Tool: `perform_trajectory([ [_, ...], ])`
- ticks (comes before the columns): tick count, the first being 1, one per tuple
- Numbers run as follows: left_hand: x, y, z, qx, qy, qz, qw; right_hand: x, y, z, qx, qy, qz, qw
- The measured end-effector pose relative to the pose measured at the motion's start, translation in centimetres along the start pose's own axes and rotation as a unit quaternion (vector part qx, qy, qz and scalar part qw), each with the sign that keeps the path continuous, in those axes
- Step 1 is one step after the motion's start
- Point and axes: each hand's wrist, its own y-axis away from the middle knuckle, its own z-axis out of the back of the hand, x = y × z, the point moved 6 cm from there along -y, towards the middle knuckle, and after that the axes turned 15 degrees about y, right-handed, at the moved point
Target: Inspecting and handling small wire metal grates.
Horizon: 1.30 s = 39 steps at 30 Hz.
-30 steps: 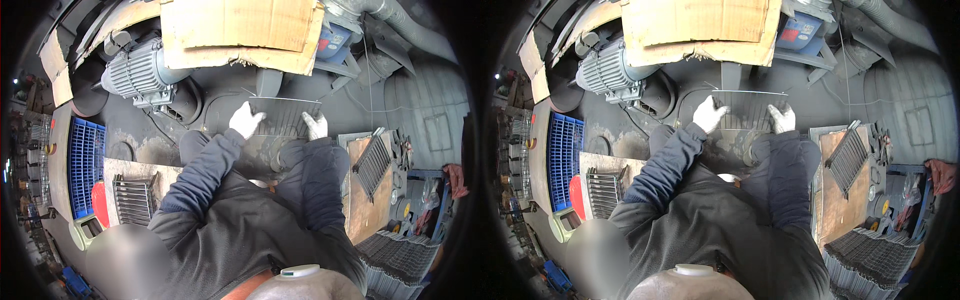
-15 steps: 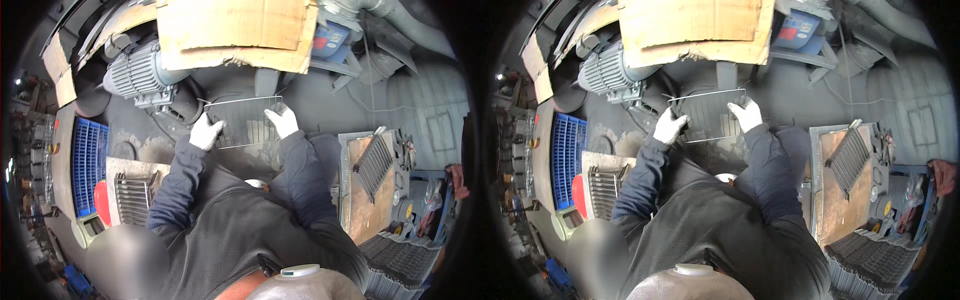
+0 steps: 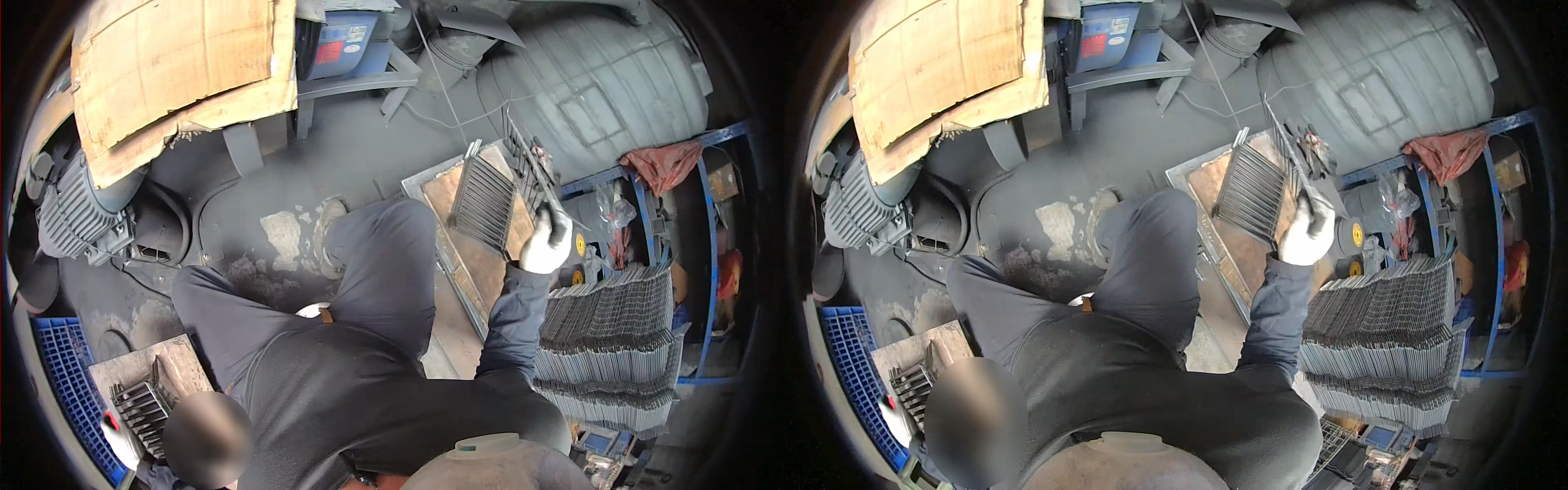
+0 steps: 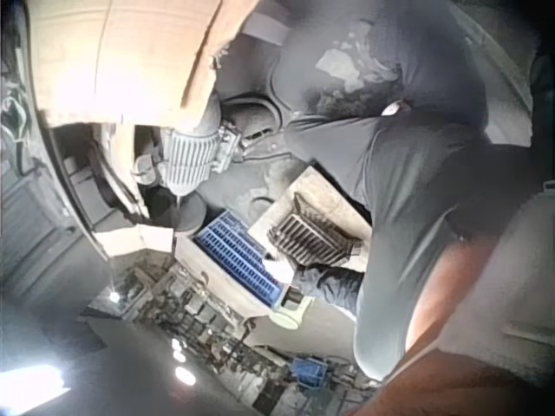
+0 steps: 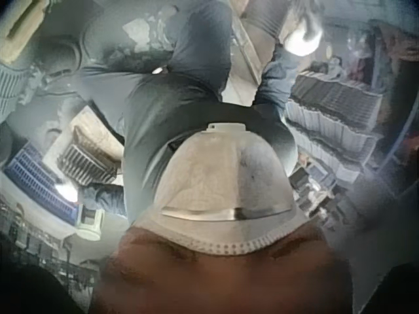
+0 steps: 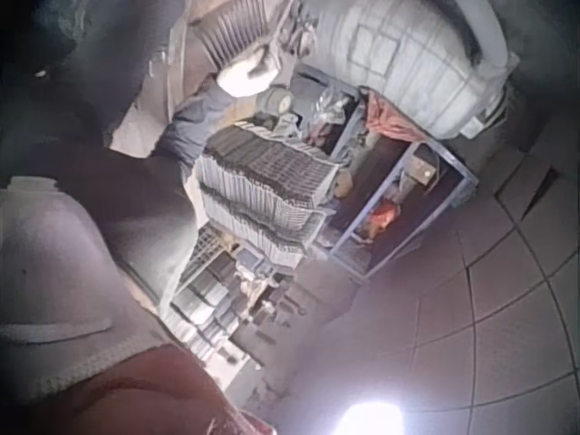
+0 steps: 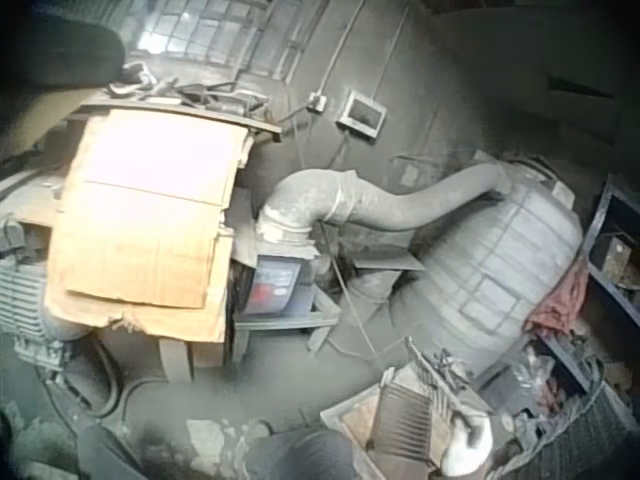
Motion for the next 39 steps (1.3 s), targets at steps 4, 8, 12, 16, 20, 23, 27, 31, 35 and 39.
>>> perform_trajectory([
  [4, 10.7, 1.5, -3.2, 0.068, 0.082, 0.086, 0.991, -2.0, 2.7, -2.3, 0.016, 0.298, 0.236, 0.925],
  [8, 13.0, 1.5, -3.8, 0.078, 0.258, 0.157, 0.950, -6.8, 6.2, -5.3, 0.110, 0.372, 0.276, 0.879],
  [12, 13.4, 1.0, -3.7, 0.070, 0.202, 0.056, 0.975, -8.9, 8.1, -8.0, 0.214, 0.404, 0.236, 0.858],
  [16, 9.1, 1.8, -5.7, 0.070, 0.220, 0.157, 0.960, -8.1, 8.6, -7.5, 0.223, 0.380, 0.203, 0.874],
  [20, 10.5, 2.0, -4.1, 0.000, 0.281, 0.174, 0.944, -8.3, 10.5, -7.6, 0.258, 0.273, 0.238, 0.896],
  [23, 10.9, 1.2, -3.0, -0.028, 0.145, 0.073, 0.986, -9.9, 11.6, -8.6, 0.271, 0.296, 0.231, 0.886],
  [27, 8.8, 2.5, -1.3, -0.061, 0.098, 0.058, 0.992, -10.5, 11.1, -8.4, 0.283, 0.284, 0.263, 0.877],
  [31, 8.9, 3.2, 0.9, -0.089, 0.117, 0.037, 0.988, -10.6, 10.5, -9.2, 0.303, 0.282, 0.267, 0.870],
  [35, 8.3, 5.1, 2.1, -0.057, 0.233, 0.093, 0.966, -7.8, 9.4, -8.6, 0.269, 0.276, 0.276, 0.880],
  [39, -0.1, 7.9, 6.2, -0.102, 0.171, 0.063, 0.978, 0.3, 7.7, -6.8, 0.089, 0.243, 0.231, 0.938],
])
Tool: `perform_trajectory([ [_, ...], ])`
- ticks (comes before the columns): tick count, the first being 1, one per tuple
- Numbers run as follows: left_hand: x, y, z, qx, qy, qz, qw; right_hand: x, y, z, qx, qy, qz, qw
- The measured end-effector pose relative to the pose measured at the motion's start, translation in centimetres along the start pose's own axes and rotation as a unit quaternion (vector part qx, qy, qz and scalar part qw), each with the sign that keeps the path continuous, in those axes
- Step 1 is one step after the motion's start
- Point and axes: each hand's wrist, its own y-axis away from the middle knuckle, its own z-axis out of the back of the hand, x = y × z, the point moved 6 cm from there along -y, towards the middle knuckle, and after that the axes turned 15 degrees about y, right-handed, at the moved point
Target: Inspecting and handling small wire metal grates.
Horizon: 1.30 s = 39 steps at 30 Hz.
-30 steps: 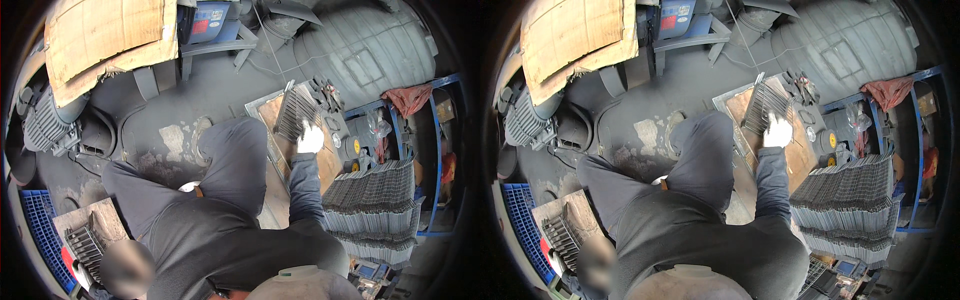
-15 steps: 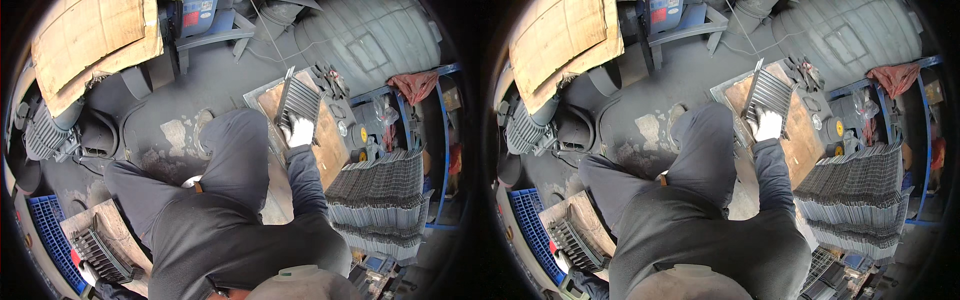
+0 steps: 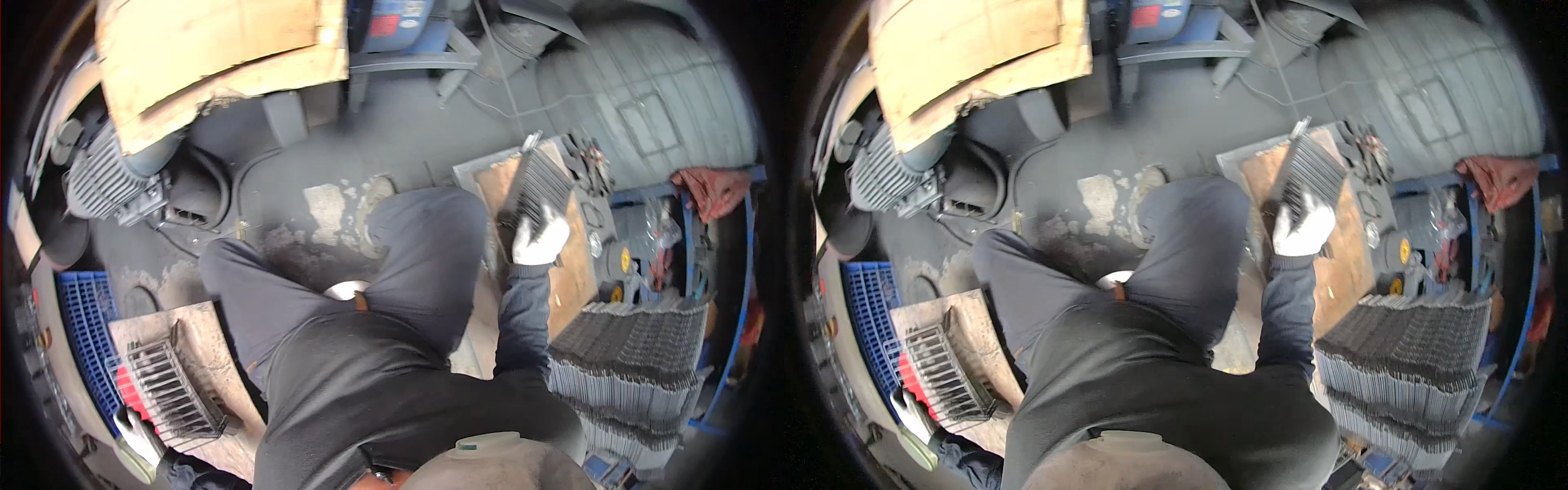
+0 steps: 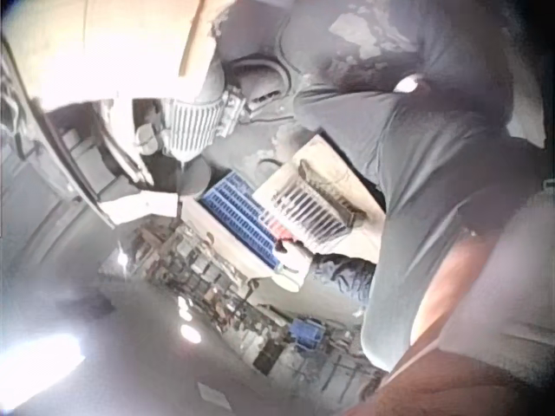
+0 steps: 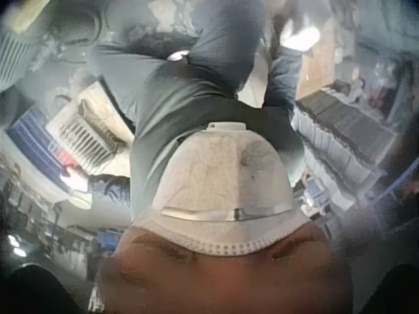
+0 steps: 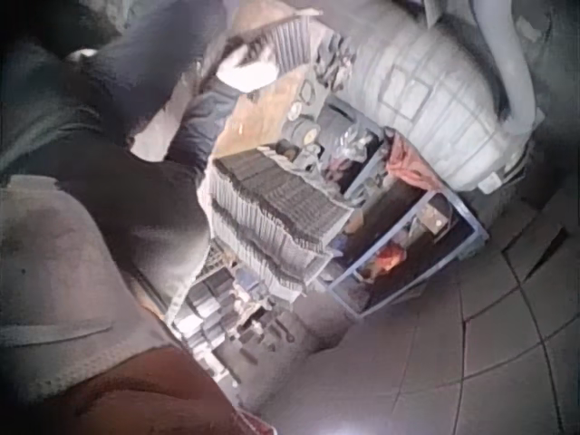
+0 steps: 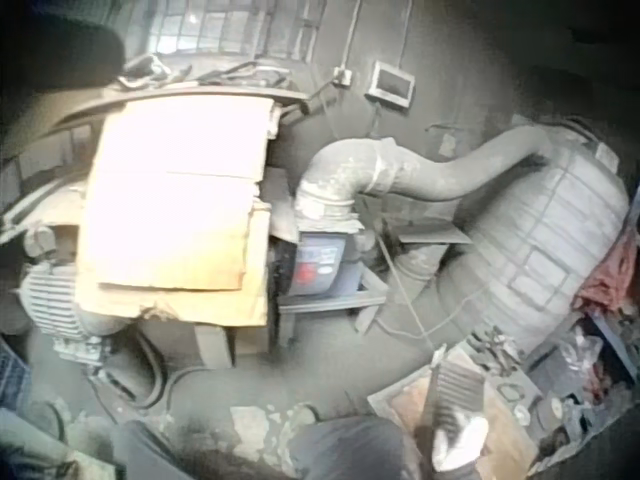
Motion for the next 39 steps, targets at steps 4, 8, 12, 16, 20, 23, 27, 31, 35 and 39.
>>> perform_trajectory([
  [4, -16.2, 4.2, -3.9, -0.034, -0.085, -0.220, 0.971, 11.6, -2.7, 0.7, -0.020, -0.379, -0.136, 0.915],
  [8, -33.1, 11.2, -12.7, 0.070, -0.047, -0.353, 0.932, 31.2, -6.1, 6.5, 0.192, -0.640, -0.027, 0.744],
  [12, -41.0, 15.0, -20.2, 0.197, -0.010, -0.461, 0.865, 38.9, -5.9, 6.1, 0.356, -0.692, -0.039, 0.626],
  [16, -39.4, 12.3, -21.6, -0.072, 0.066, -0.475, 0.874, 37.2, -3.7, -1.8, 0.367, -0.694, -0.155, 0.600],
  [20, -31.8, 8.7, -36.5, 0.370, 0.492, -0.023, 0.787, 32.7, -3.9, -5.3, 0.372, -0.698, -0.227, 0.568],
  [23, -34.5, 12.2, -42.7, 0.435, 0.488, 0.022, 0.757, 30.6, -3.8, -8.7, 0.388, -0.708, -0.257, 0.531],
  [27, -35.4, 14.9, -51.7, 0.491, 0.482, 0.022, 0.725, 24.4, -2.4, -14.5, 0.400, -0.662, -0.271, 0.573],
  [31, -37.1, 14.7, -55.3, 0.496, 0.498, 0.020, 0.711, 23.5, -3.8, -16.2, 0.417, -0.631, -0.317, 0.572],
  [35, -35.9, 12.3, -52.2, 0.478, 0.459, 0.037, 0.748, 27.7, -3.5, -15.8, 0.401, -0.634, -0.310, 0.585],
  [39, -32.1, 9.1, -51.6, 0.538, 0.465, 0.063, 0.700, 33.0, -2.6, -15.7, 0.397, -0.649, -0.278, 0.586],
])
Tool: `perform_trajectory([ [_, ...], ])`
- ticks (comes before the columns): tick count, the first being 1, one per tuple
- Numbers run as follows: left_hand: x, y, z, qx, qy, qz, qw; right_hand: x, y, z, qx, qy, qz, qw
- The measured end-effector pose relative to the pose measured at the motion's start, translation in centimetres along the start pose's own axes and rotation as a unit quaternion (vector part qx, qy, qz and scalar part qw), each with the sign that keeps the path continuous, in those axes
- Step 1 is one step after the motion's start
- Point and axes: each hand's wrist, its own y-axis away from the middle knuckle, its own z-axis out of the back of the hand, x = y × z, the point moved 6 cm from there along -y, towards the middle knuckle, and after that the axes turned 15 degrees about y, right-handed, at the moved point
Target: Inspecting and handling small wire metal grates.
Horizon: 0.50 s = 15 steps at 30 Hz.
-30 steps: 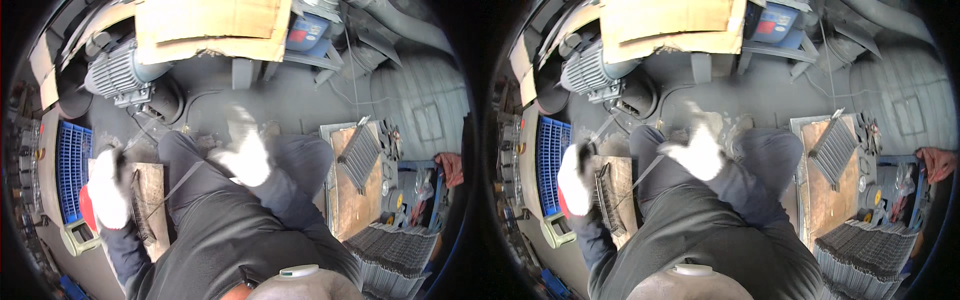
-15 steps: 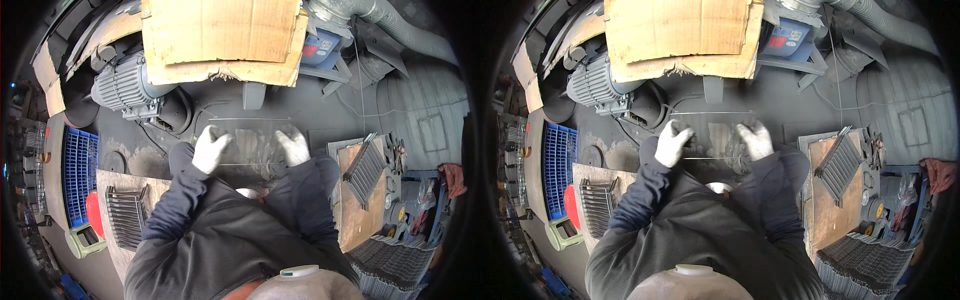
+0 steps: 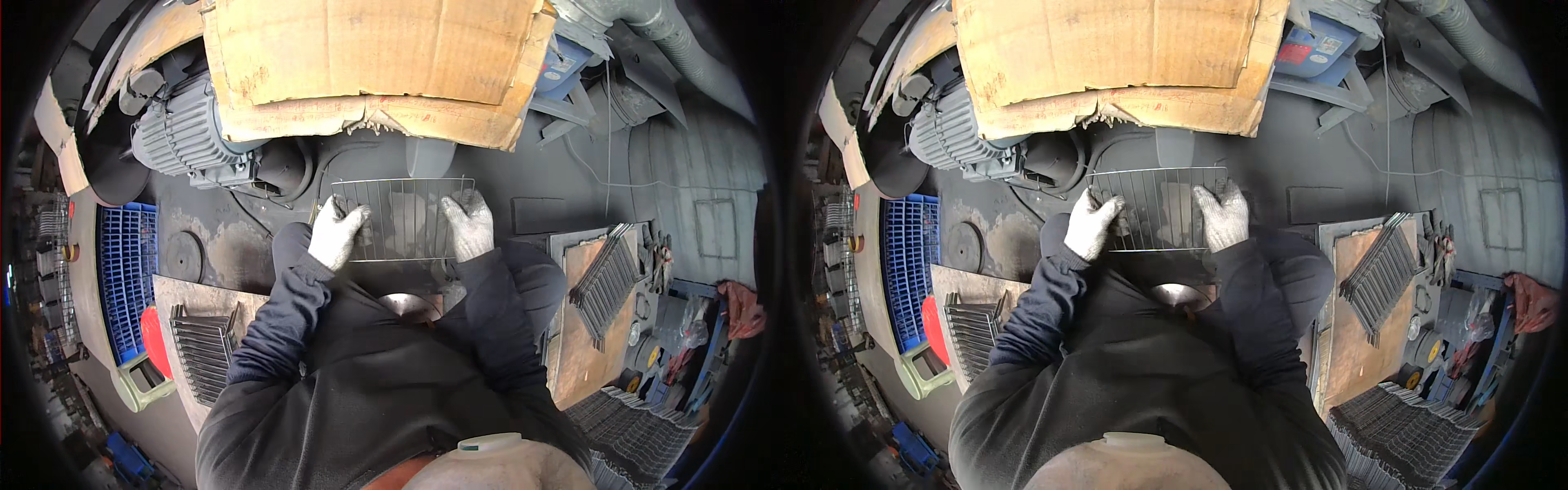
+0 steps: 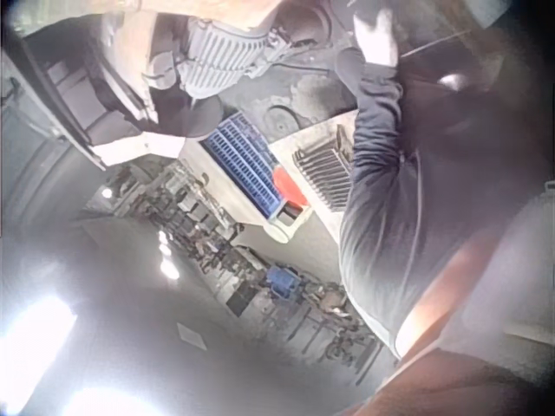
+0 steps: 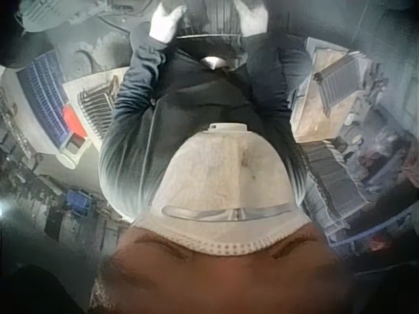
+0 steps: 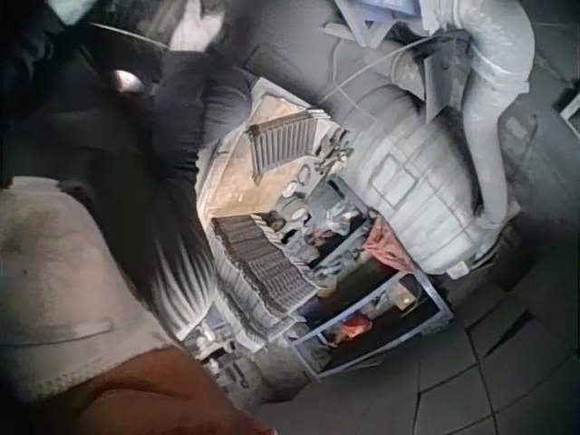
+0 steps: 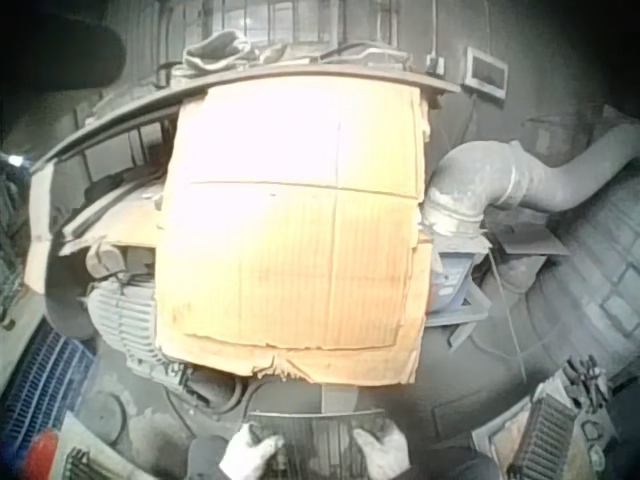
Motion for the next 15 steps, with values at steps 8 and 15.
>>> perform_trajectory([
  [8, 2.9, -2.3, -6.6, -0.029, -0.030, -0.078, 0.996, 1.8, 0.5, 7.6, -0.057, 0.019, -0.034, 0.998],
  [15, -1.9, 1.6, 2.4, -0.095, 0.000, -0.011, 0.995, 0.4, 0.2, -3.6, 0.033, 0.020, 0.004, 0.999],
])
